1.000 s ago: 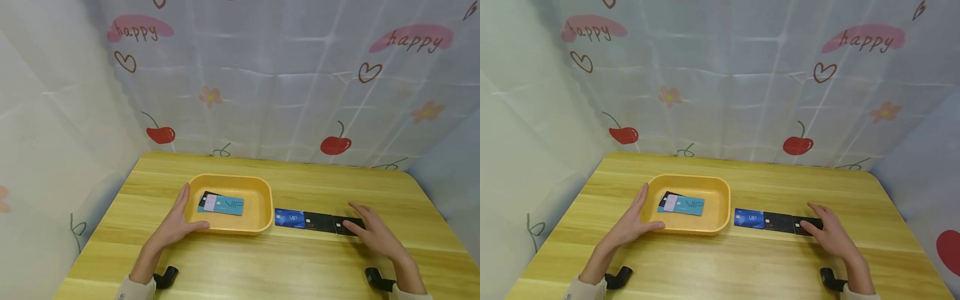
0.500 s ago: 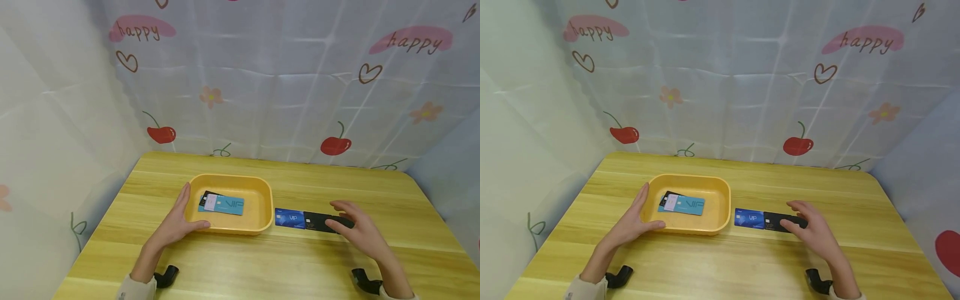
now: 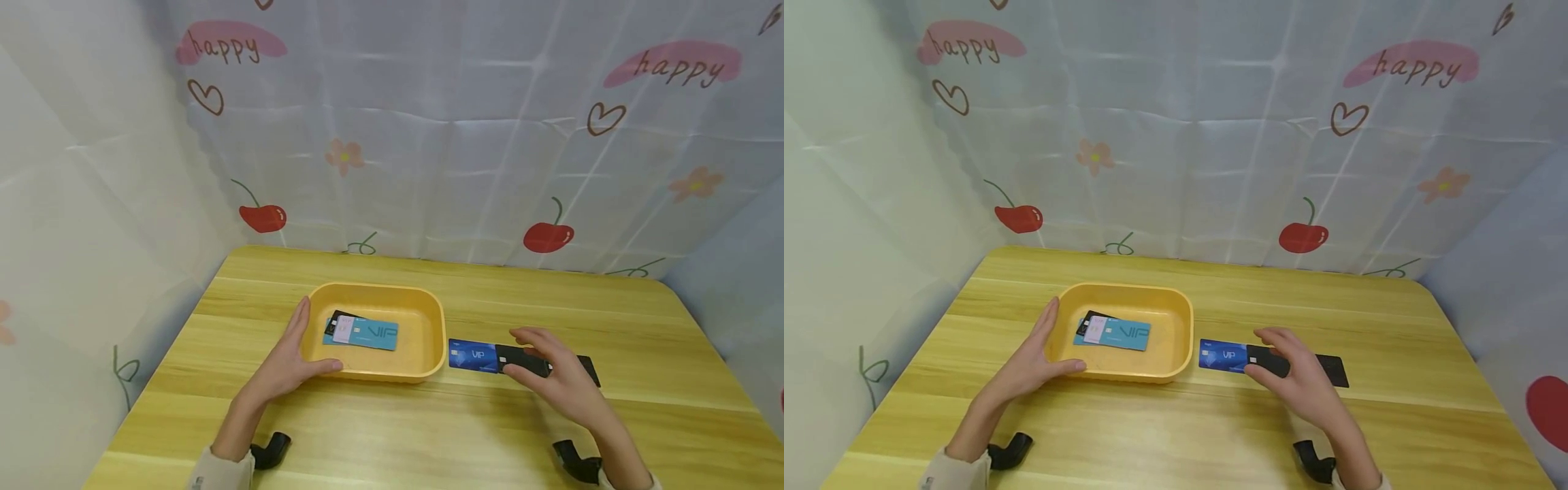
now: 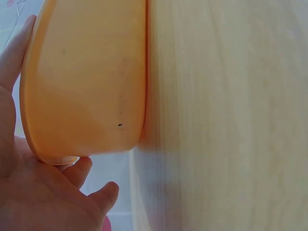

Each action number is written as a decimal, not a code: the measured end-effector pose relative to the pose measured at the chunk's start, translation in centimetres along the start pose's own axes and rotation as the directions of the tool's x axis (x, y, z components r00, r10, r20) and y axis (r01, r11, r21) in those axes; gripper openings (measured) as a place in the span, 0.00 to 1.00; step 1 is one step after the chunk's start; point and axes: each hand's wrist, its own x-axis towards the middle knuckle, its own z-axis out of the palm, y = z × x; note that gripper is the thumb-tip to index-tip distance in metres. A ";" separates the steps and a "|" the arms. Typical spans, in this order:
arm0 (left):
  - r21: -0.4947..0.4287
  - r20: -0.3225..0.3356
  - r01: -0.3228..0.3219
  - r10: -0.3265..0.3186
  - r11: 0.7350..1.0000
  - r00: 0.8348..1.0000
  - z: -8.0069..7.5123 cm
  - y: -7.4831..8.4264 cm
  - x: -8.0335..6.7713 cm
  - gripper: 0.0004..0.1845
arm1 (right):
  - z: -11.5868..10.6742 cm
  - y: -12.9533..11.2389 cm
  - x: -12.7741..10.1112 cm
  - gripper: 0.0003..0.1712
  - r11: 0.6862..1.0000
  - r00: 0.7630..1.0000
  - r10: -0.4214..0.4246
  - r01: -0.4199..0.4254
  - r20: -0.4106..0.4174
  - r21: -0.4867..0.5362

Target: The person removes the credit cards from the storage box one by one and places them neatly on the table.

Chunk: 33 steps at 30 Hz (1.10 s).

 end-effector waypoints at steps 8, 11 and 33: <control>0.002 -0.004 0.007 -0.007 1.000 1.000 0.1 0.0 0.0 0.68 | 1.1 -1.9 1.0 0.29 0.996 0.997 -0.070 0.071 -0.014 0.049; 0.001 -0.003 0.009 -0.009 1.000 1.000 0.1 0.0 0.0 0.68 | 1.5 -2.4 1.4 0.29 0.995 0.996 -0.086 0.087 -0.019 0.055; 0.002 -0.005 0.019 -0.019 1.000 1.000 0.0 0.1 0.0 0.68 | 6.5 -5.3 5.5 0.30 0.975 0.987 -0.159 0.151 0.034 0.164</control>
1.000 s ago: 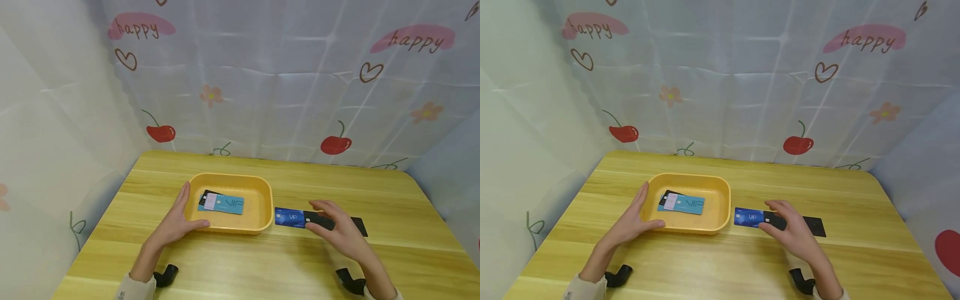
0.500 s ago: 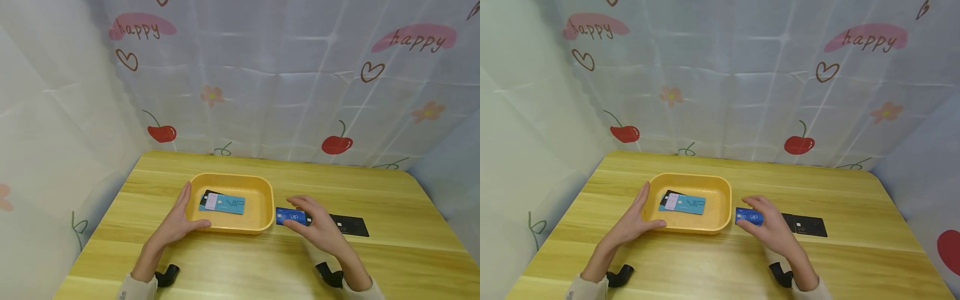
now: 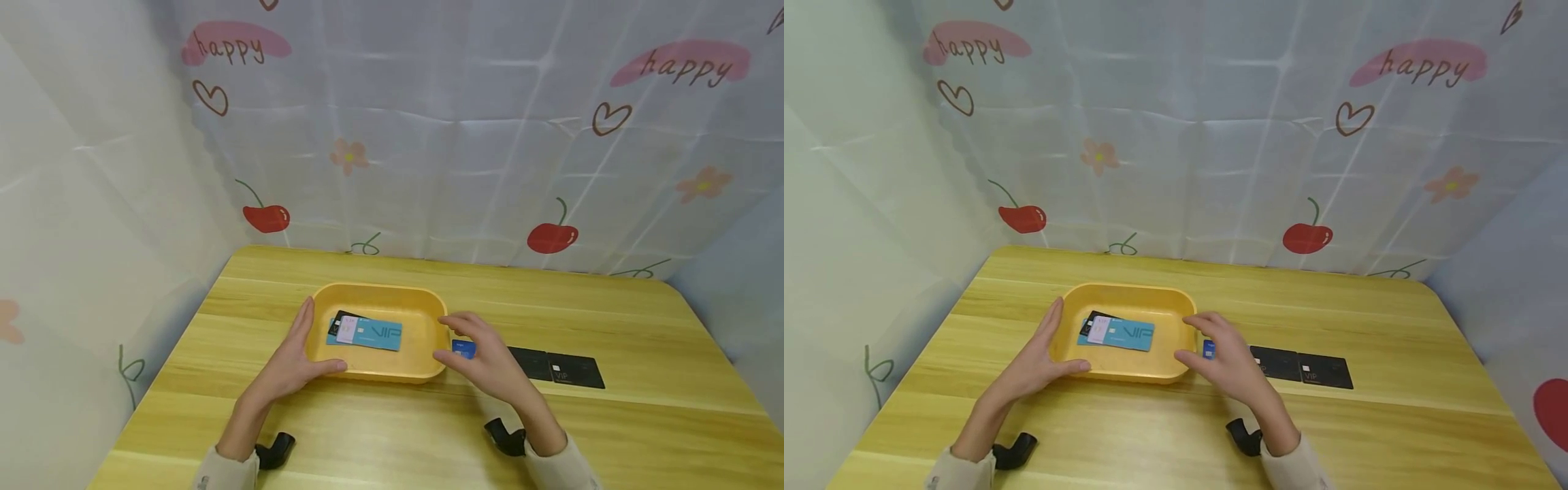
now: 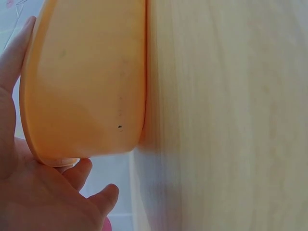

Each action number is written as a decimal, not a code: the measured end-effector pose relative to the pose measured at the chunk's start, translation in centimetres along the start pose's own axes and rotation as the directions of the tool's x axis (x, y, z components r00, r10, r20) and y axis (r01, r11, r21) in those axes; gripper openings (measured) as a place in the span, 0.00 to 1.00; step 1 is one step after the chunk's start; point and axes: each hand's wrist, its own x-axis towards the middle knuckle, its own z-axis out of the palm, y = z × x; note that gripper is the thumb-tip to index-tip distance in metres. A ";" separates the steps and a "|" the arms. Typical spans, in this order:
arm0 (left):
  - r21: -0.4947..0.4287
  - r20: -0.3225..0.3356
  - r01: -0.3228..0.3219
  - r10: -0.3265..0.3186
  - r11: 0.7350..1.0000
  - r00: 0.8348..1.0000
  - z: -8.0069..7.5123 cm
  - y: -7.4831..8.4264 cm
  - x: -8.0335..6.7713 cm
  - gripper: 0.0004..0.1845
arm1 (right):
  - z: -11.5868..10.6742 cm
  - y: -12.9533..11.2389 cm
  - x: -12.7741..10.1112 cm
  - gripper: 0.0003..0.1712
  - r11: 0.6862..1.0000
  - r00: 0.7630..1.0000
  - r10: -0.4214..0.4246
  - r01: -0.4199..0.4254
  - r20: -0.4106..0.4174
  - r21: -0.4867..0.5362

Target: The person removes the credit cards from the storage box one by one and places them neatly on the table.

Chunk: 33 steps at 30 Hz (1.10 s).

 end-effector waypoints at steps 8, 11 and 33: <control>0.018 0.000 0.003 -0.003 1.000 1.000 -0.2 -0.2 -0.2 0.68 | 2.1 -1.0 1.7 0.31 1.000 0.996 0.026 -0.026 0.082 -0.002; 0.023 0.000 0.002 -0.002 1.000 1.000 -0.3 -0.3 -0.4 0.68 | 2.9 -1.4 2.3 0.31 0.999 0.992 0.050 -0.052 0.112 0.012; 0.011 0.007 -0.007 0.007 1.000 1.000 0.0 -0.1 0.1 0.67 | 6.7 -2.1 6.1 0.35 0.986 0.970 0.132 -0.107 0.204 -0.130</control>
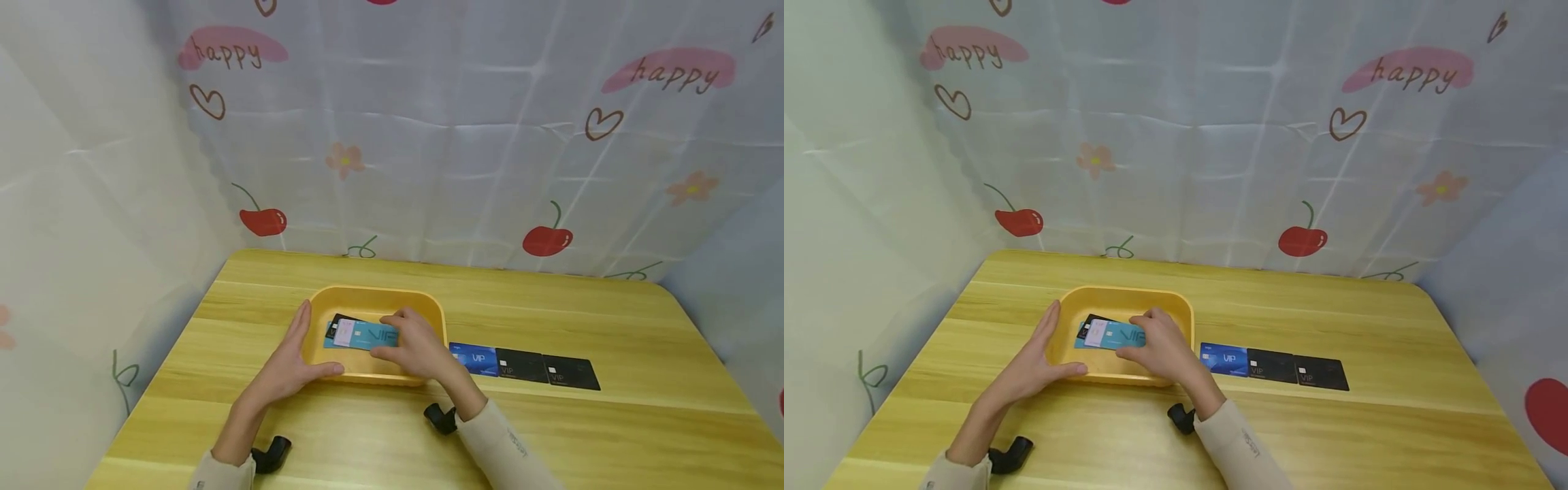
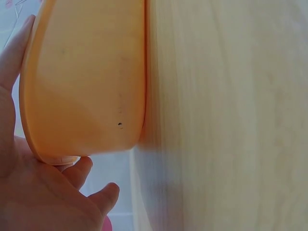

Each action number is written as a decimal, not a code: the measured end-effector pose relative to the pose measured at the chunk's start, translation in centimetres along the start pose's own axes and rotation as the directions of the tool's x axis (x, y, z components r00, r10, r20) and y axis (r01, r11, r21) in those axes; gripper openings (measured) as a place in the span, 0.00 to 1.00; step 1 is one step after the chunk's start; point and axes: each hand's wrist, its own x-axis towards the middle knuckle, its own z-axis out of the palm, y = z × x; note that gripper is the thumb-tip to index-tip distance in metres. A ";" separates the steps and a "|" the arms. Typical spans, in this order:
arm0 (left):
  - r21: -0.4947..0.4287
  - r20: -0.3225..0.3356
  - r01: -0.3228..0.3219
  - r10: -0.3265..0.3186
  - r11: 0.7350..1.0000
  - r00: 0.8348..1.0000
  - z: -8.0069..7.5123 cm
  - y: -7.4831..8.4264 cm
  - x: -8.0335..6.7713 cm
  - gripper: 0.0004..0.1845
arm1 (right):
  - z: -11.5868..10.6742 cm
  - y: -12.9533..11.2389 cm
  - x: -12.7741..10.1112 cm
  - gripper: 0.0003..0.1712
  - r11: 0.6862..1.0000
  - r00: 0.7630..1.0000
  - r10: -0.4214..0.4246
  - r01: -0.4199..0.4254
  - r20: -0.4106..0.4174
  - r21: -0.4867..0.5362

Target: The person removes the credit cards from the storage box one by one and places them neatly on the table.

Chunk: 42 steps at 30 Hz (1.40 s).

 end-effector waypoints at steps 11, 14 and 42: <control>0.012 0.010 0.005 -0.005 1.000 1.000 0.1 0.0 0.2 0.67 | 1.5 0.4 1.4 0.38 0.997 0.997 0.076 -0.076 0.000 0.031; 0.017 0.010 0.011 -0.012 1.000 1.000 0.1 0.0 0.1 0.67 | 1.8 0.4 1.7 0.38 0.997 0.997 0.081 -0.081 0.002 0.002; 0.012 0.011 0.001 -0.002 1.000 1.000 -0.1 0.1 0.1 0.67 | 3.0 0.1 3.5 0.38 0.964 0.987 0.163 -0.158 0.006 -0.213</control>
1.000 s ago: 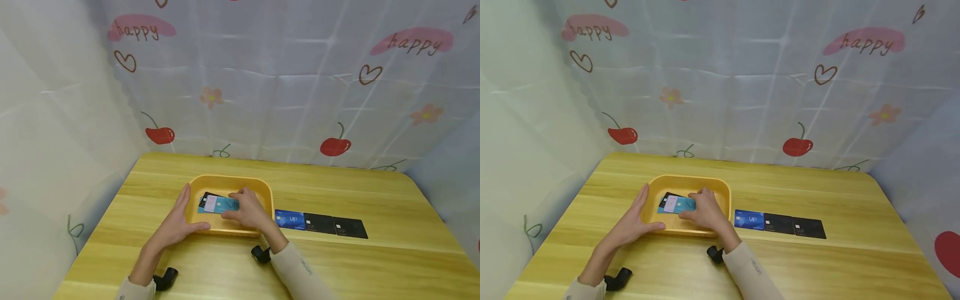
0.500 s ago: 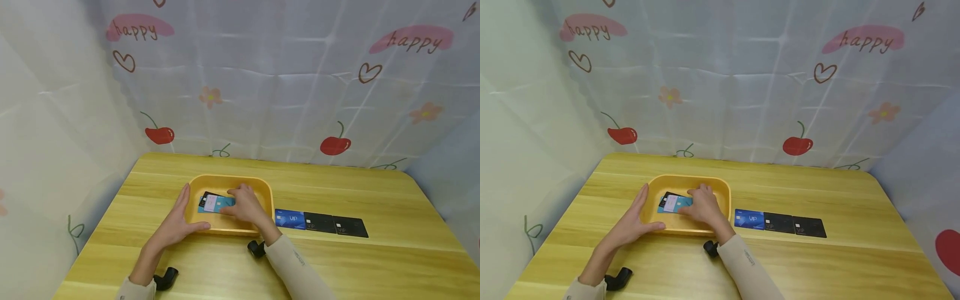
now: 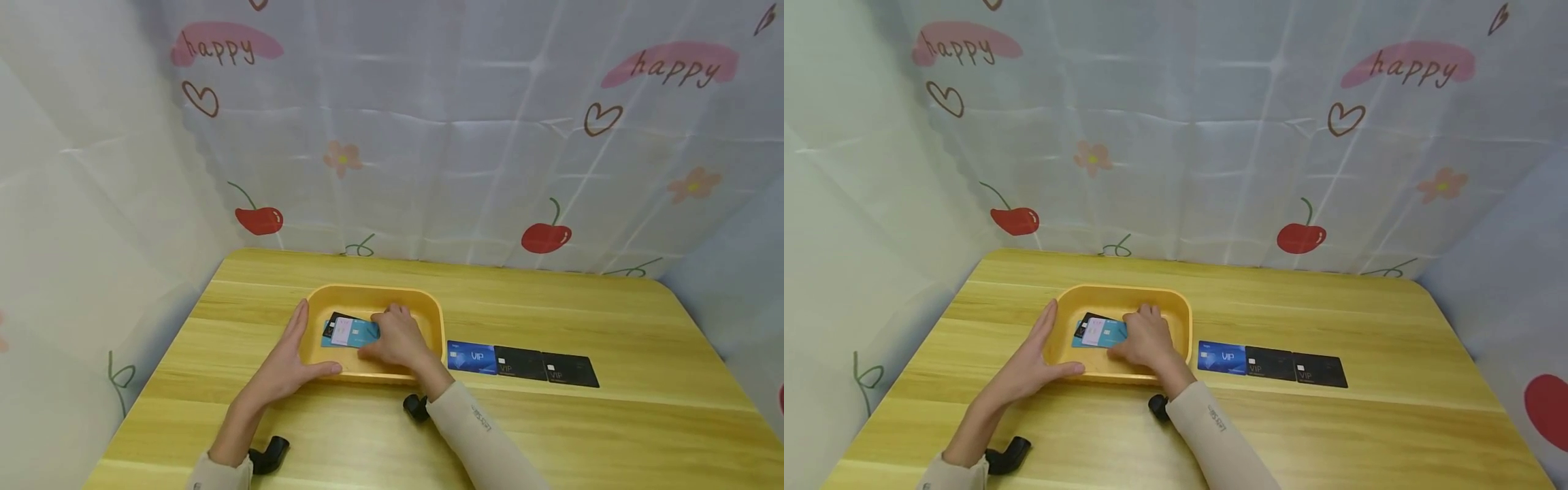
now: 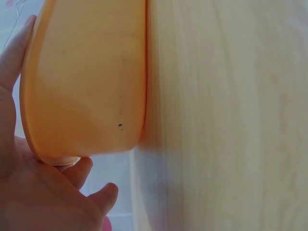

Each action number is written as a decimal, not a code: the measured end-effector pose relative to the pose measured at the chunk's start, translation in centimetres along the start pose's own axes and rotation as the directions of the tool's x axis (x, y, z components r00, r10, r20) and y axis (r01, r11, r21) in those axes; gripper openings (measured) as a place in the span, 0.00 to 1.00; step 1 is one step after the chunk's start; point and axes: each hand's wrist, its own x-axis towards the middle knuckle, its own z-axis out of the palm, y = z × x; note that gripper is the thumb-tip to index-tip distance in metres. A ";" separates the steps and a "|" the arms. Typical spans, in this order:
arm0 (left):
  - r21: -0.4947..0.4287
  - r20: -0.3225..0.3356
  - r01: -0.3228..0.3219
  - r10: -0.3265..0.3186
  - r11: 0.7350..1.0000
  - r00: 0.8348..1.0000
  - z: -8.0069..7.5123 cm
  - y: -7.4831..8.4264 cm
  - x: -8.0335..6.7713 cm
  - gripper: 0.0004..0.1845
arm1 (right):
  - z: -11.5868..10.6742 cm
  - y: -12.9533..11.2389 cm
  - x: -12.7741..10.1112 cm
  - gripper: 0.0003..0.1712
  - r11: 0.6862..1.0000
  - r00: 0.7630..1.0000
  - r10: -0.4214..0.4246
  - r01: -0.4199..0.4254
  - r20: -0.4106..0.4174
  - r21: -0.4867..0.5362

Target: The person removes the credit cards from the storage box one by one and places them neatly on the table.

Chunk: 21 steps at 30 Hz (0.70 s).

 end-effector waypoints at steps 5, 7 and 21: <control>-0.001 -0.005 -0.004 0.004 1.000 1.000 0.0 -0.1 0.0 0.67 | 0.2 -0.1 0.2 0.35 0.999 1.000 0.017 -0.017 0.008 -0.043; -0.003 -0.007 -0.006 0.006 1.000 1.000 -0.1 -0.1 0.0 0.67 | 0.3 -0.2 0.3 0.34 0.998 1.000 0.024 -0.024 0.009 -0.060; -0.010 -0.006 -0.005 0.005 1.000 1.000 -0.2 -0.1 0.1 0.67 | 0.2 -0.2 0.2 0.31 0.999 1.000 0.001 -0.002 -0.010 -0.040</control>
